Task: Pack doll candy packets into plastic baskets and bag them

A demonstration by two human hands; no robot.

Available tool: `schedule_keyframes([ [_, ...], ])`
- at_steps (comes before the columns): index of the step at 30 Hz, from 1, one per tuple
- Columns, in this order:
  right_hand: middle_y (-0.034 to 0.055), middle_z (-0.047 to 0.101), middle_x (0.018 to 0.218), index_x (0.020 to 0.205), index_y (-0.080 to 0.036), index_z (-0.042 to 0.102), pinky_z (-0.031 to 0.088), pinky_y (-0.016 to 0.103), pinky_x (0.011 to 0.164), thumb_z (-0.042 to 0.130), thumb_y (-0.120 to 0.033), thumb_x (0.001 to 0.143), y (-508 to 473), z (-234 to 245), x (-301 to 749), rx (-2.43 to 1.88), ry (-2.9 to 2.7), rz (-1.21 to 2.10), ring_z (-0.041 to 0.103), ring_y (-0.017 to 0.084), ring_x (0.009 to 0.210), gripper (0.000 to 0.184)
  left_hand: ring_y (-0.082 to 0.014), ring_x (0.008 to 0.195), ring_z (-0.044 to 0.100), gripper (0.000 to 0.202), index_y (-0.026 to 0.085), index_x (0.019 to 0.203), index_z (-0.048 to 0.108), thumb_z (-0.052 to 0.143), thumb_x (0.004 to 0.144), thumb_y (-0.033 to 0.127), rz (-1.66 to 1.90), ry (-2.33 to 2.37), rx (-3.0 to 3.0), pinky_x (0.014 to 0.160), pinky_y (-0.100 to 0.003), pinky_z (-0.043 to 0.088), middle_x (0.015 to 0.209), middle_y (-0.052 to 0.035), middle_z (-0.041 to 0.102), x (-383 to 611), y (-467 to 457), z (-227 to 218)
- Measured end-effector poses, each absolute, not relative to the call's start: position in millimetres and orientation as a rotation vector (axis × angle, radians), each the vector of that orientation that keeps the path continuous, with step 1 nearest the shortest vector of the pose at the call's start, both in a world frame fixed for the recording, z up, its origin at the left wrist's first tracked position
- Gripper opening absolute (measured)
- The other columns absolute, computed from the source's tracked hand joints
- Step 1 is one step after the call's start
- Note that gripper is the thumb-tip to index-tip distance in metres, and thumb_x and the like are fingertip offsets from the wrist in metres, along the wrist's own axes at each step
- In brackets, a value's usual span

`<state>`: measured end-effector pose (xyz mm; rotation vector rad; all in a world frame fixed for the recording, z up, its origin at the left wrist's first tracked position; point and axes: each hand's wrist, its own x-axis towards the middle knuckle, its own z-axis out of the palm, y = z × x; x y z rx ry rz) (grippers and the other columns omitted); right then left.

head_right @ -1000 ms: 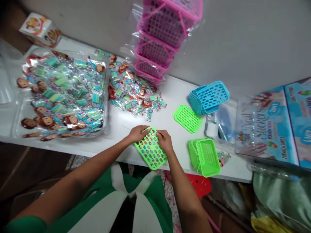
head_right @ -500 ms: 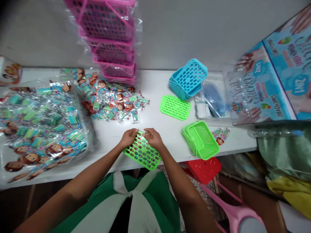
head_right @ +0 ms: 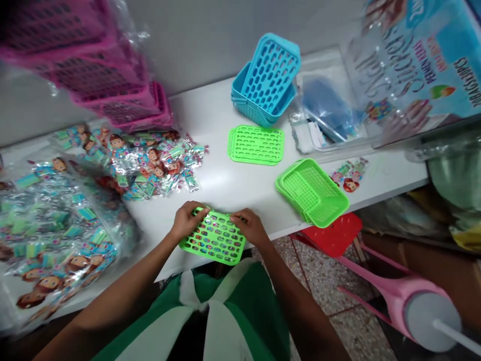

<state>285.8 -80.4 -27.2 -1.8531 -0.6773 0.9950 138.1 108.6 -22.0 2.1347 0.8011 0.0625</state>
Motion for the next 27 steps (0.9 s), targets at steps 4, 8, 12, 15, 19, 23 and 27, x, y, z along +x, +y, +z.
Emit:
schedule_keyframes([
  [4,0.0015,0.060,0.081,0.084,-0.021,0.063,0.046,0.028,0.069,0.053,-0.036,0.087,-79.1,-38.4,277.9,-1.883,-0.654,0.957,0.057,0.016,0.079,0.018,-0.0184,0.082,0.059,0.027,0.022,0.082,0.066,0.056,0.084,0.047,0.064,0.832,2.151,0.076,-0.032,0.046,0.080,-0.0021,0.066,138.0,106.5,-26.5],
  [8,0.0019,0.056,0.080,0.081,-0.020,0.057,0.045,0.029,0.071,0.049,-0.033,0.090,-78.2,-40.8,272.8,-1.899,-0.699,0.847,0.054,0.016,0.081,0.017,-0.0222,0.096,0.059,0.023,0.020,0.094,0.065,0.059,0.083,0.040,0.165,0.782,2.394,0.089,-0.041,0.042,0.095,-0.0055,0.068,138.4,100.6,-23.6],
  [12,0.0026,0.056,0.084,0.085,-0.021,0.058,0.046,0.031,0.077,0.050,-0.030,0.091,-80.2,-38.9,273.0,-1.834,-0.739,0.800,0.054,0.017,0.086,0.013,-0.0244,0.118,0.052,0.021,0.020,0.105,0.061,0.057,0.085,0.024,0.306,0.485,2.625,0.106,-0.051,0.029,0.117,-0.0078,0.063,141.5,89.4,-19.0],
  [15,0.0037,0.057,0.092,0.097,-0.023,0.059,0.047,0.034,0.081,0.055,-0.031,0.088,-85.6,-38.1,272.7,-1.810,-0.724,0.790,0.055,0.018,0.091,0.013,-0.0238,0.117,0.053,0.034,0.019,0.117,0.055,0.059,0.084,0.027,0.245,0.311,2.631,0.105,-0.048,0.032,0.120,-0.0100,0.062,143.9,85.3,-18.4],
  [19,0.0055,0.056,0.104,0.111,-0.024,0.055,0.048,0.035,0.085,0.065,-0.030,0.081,-94.4,-36.6,270.8,-1.832,-0.678,0.776,0.055,0.020,0.097,0.032,-0.0230,0.107,0.058,0.038,0.019,0.118,0.055,0.061,0.082,0.030,0.159,0.288,2.625,0.102,-0.047,0.035,0.114,-0.0090,0.065,145.5,86.3,-18.7],
  [23,0.0057,0.055,0.105,0.109,-0.026,0.058,0.048,0.037,0.087,0.063,-0.026,0.082,-99.5,-37.7,269.7,-1.839,-0.727,0.707,0.055,0.020,0.100,0.027,-0.0224,0.105,0.058,0.034,0.020,0.114,0.055,0.062,0.082,0.028,0.140,0.271,2.624,0.100,-0.046,0.037,0.111,-0.0080,0.066,145.9,87.2,-18.0],
  [27,0.0046,0.056,0.103,0.105,-0.028,0.061,0.049,0.038,0.085,0.062,-0.020,0.083,-100.8,-40.8,269.7,-1.824,-0.803,0.650,0.055,0.020,0.098,0.023,-0.0209,0.105,0.059,0.031,0.021,0.112,0.055,0.061,0.082,0.024,0.114,0.267,2.596,0.100,-0.046,0.037,0.110,-0.0075,0.066,147.3,87.7,-16.6],
])
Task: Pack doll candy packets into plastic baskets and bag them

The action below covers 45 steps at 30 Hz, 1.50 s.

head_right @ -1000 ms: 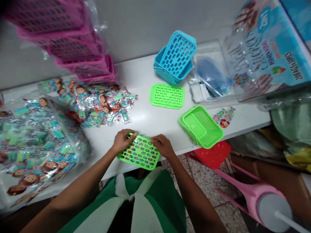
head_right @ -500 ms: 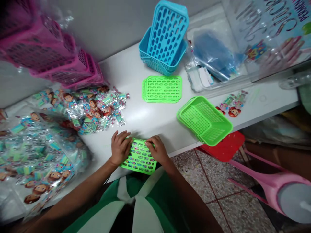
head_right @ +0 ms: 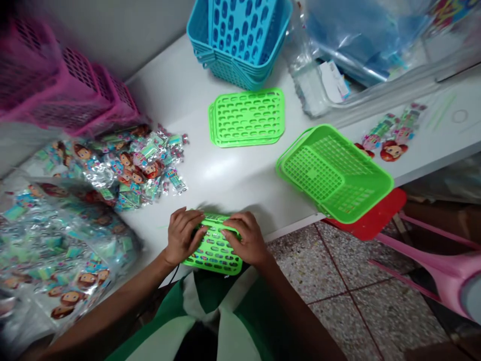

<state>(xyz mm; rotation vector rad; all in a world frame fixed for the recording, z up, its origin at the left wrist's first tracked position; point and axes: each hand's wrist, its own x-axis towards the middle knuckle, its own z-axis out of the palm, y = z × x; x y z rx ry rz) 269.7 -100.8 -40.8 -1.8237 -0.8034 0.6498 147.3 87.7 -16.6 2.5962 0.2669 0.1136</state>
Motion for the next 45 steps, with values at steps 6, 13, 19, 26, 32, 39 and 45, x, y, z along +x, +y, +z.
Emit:
schedule_keyframes([
  [6,0.0059,0.056,0.101,0.104,-0.025,0.059,0.049,0.038,0.084,0.060,-0.021,0.084,-98.8,-40.6,265.9,-1.871,-0.689,0.668,0.056,0.020,0.096,0.020,-0.0202,0.105,0.058,0.029,0.021,0.111,0.055,0.058,0.082,0.017,0.075,0.213,2.561,0.101,-0.047,0.035,0.109,-0.0056,0.066,152.5,87.3,-16.3],
  [13,0.0060,0.056,0.099,0.099,-0.025,0.059,0.050,0.038,0.082,0.057,-0.022,0.084,-99.0,-43.7,263.2,-1.851,-0.650,0.669,0.056,0.020,0.093,0.016,-0.0187,0.103,0.058,0.027,0.024,0.108,0.054,0.055,0.082,0.016,0.046,0.192,2.530,0.101,-0.046,0.037,0.104,-0.0027,0.067,158.4,83.6,-18.1],
  [19,0.0071,0.056,0.096,0.104,-0.022,0.054,0.049,0.039,0.080,0.045,-0.027,0.088,-101.7,-42.8,256.4,-1.824,-0.439,0.654,0.056,0.022,0.091,0.019,-0.0197,0.101,0.060,0.019,0.024,0.101,0.057,0.054,0.083,0.017,0.027,0.155,2.568,0.100,-0.047,0.037,0.101,-0.0026,0.068,161.2,78.8,-19.1],
  [26,0.0062,0.054,0.099,0.105,-0.022,0.054,0.049,0.037,0.077,0.062,-0.032,0.080,-113.6,-34.1,232.2,-2.025,-0.129,0.623,0.054,0.021,0.088,0.028,-0.0257,0.114,0.054,0.035,0.026,0.114,0.057,0.064,0.080,0.028,-0.035,0.334,2.698,0.110,-0.056,0.020,0.115,-0.0037,0.066,157.9,85.9,-9.3],
  [32,0.0043,0.056,0.094,0.097,-0.024,0.060,0.049,0.038,0.080,0.059,-0.028,0.084,-117.6,-37.2,228.4,-2.004,-0.143,0.583,0.056,0.020,0.090,0.014,-0.0272,0.116,0.052,0.049,0.026,0.126,0.051,0.064,0.080,0.034,-0.100,0.402,2.646,0.101,-0.049,0.037,0.126,-0.0089,0.057,151.3,100.1,-12.2],
  [39,0.0055,0.054,0.098,0.099,-0.023,0.058,0.052,0.039,0.077,0.055,-0.030,0.086,-115.1,-42.3,223.6,-1.899,-0.023,0.611,0.057,0.021,0.090,0.015,-0.0214,0.098,0.058,0.039,0.025,0.117,0.057,0.065,0.079,0.032,-0.069,0.423,2.558,0.085,-0.036,0.048,0.108,-0.0056,0.064,151.4,97.9,-17.1],
  [45,0.0056,0.054,0.100,0.105,-0.025,0.058,0.049,0.040,0.084,0.054,-0.026,0.086,-117.0,-41.8,229.1,-1.906,-0.169,0.588,0.055,0.021,0.095,0.019,-0.0233,0.099,0.058,0.040,0.026,0.119,0.056,0.064,0.080,0.034,-0.058,0.418,2.593,0.092,-0.043,0.044,0.108,-0.0060,0.065,149.7,98.6,-17.5],
])
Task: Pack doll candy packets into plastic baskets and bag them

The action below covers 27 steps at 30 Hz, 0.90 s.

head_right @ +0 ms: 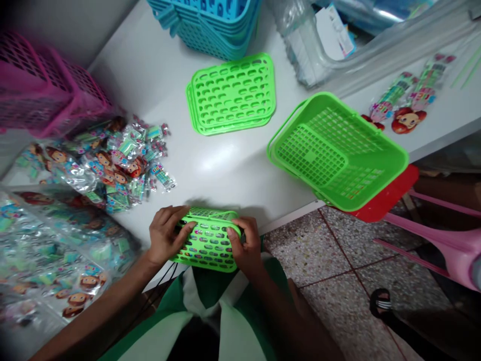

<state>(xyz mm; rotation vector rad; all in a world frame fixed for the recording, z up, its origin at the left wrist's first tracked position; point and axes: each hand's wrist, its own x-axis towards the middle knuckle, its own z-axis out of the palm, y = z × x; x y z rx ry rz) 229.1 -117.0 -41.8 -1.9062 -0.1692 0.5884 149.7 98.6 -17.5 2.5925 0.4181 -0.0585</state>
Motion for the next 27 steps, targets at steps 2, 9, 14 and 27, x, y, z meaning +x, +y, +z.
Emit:
schedule_keyframes([
  [2,0.0055,0.054,0.101,0.108,-0.027,0.059,0.049,0.040,0.084,0.055,-0.024,0.086,-118.6,-40.0,230.5,-1.952,-0.245,0.554,0.056,0.021,0.094,0.023,-0.0241,0.103,0.058,0.044,0.027,0.122,0.054,0.064,0.079,0.033,-0.042,0.386,2.628,0.100,-0.048,0.038,0.112,-0.0060,0.064,148.6,99.0,-16.3],
  [9,0.0068,0.052,0.107,0.108,-0.030,0.064,0.049,0.045,0.085,0.062,-0.022,0.080,-127.8,-31.6,233.2,-2.060,-0.453,0.401,0.054,0.024,0.099,0.029,-0.0247,0.113,0.054,0.036,0.028,0.115,0.056,0.062,0.080,0.029,0.048,0.272,2.629,0.106,-0.052,0.029,0.114,-0.0039,0.064,144.2,101.5,-13.9],
  [14,0.0072,0.057,0.104,0.118,-0.029,0.058,0.047,0.047,0.083,0.056,-0.029,0.081,-132.8,-19.5,246.3,-1.993,-0.635,0.488,0.054,0.026,0.096,0.037,-0.0238,0.106,0.057,0.029,0.026,0.109,0.057,0.060,0.081,0.030,0.111,0.255,2.627,0.103,-0.050,0.031,0.103,-0.0042,0.065,139.6,101.3,-12.0],
  [27,0.0077,0.061,0.090,0.126,-0.028,0.056,0.043,0.039,0.071,0.056,-0.043,0.086,-113.2,-3.6,278.9,-2.123,-1.076,0.764,0.054,0.024,0.081,0.043,-0.0225,0.090,0.056,0.029,0.023,0.109,0.057,0.060,0.081,0.031,0.127,0.222,2.684,0.083,-0.042,0.036,0.095,-0.0058,0.066,137.7,99.9,-14.5],
])
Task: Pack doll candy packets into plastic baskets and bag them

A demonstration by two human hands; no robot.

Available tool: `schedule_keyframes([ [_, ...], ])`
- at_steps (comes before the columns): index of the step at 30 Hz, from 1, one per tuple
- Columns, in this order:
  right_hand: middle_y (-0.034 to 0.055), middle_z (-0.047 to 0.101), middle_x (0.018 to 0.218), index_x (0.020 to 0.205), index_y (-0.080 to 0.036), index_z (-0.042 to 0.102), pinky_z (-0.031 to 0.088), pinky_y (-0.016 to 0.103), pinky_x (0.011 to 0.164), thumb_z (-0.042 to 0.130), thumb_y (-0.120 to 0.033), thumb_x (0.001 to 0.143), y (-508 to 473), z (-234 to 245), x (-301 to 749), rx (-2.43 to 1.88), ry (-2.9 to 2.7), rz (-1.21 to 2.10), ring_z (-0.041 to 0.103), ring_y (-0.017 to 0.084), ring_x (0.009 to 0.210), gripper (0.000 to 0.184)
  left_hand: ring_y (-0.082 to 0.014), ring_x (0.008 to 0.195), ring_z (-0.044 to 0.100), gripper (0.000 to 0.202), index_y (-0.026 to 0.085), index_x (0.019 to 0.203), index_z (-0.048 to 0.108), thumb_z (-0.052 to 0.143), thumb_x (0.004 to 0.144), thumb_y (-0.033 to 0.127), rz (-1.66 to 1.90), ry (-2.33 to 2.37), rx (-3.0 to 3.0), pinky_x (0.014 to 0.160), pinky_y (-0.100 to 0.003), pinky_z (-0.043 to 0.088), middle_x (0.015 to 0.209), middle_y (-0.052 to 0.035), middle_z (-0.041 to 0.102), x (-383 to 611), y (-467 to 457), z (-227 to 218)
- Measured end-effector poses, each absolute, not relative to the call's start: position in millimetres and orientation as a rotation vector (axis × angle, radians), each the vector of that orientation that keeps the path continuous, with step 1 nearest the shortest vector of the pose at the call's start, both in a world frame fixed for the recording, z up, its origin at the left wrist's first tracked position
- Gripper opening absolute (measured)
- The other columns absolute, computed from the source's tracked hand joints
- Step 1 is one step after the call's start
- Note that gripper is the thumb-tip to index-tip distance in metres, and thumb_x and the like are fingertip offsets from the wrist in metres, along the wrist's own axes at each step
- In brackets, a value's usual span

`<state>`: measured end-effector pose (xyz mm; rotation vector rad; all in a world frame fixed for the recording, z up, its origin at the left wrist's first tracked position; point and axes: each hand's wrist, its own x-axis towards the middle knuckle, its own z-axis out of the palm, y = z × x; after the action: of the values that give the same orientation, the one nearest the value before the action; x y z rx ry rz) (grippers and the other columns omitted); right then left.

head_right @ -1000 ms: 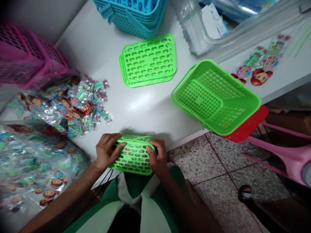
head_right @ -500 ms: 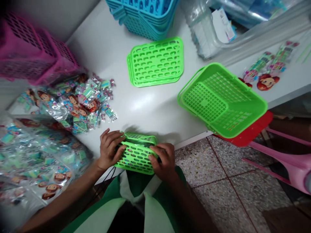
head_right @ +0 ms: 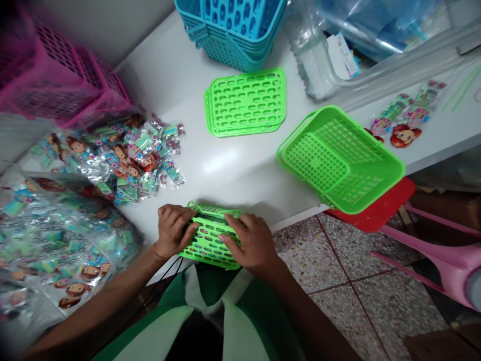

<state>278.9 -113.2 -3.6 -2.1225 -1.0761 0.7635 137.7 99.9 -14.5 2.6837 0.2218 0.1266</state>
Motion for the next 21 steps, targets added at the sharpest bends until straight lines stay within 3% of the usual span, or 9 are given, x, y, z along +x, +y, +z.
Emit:
schedule_keyframes([
  [14,0.0075,0.054,0.105,0.100,-0.025,0.068,0.036,0.042,0.081,0.056,-0.038,0.086,-111.9,-3.7,292.1,-2.074,-1.203,0.862,0.045,0.025,0.096,0.023,-0.0229,0.093,0.053,0.030,0.022,0.108,0.060,0.063,0.080,0.033,0.127,0.164,2.678,0.085,-0.041,0.037,0.094,-0.0069,0.062,140.8,99.2,-16.2],
  [17,0.0079,0.056,0.104,0.090,-0.021,0.067,0.036,0.042,0.081,0.053,-0.035,0.088,-107.9,-5.8,286.6,-2.104,-1.173,0.839,0.045,0.025,0.096,0.020,-0.0226,0.092,0.053,0.027,0.022,0.105,0.061,0.063,0.080,0.033,0.133,0.161,2.714,0.088,-0.043,0.036,0.090,-0.0063,0.062,142.7,99.5,-16.0],
  [21,0.0078,0.058,0.100,0.092,-0.020,0.062,0.036,0.043,0.083,0.055,-0.033,0.087,-108.9,-16.6,269.2,-2.129,-1.047,0.718,0.048,0.024,0.094,0.016,-0.0216,0.090,0.055,0.027,0.023,0.104,0.060,0.064,0.079,0.032,0.141,0.176,2.744,0.098,-0.049,0.031,0.088,-0.0041,0.062,144.3,99.5,-16.1],
])
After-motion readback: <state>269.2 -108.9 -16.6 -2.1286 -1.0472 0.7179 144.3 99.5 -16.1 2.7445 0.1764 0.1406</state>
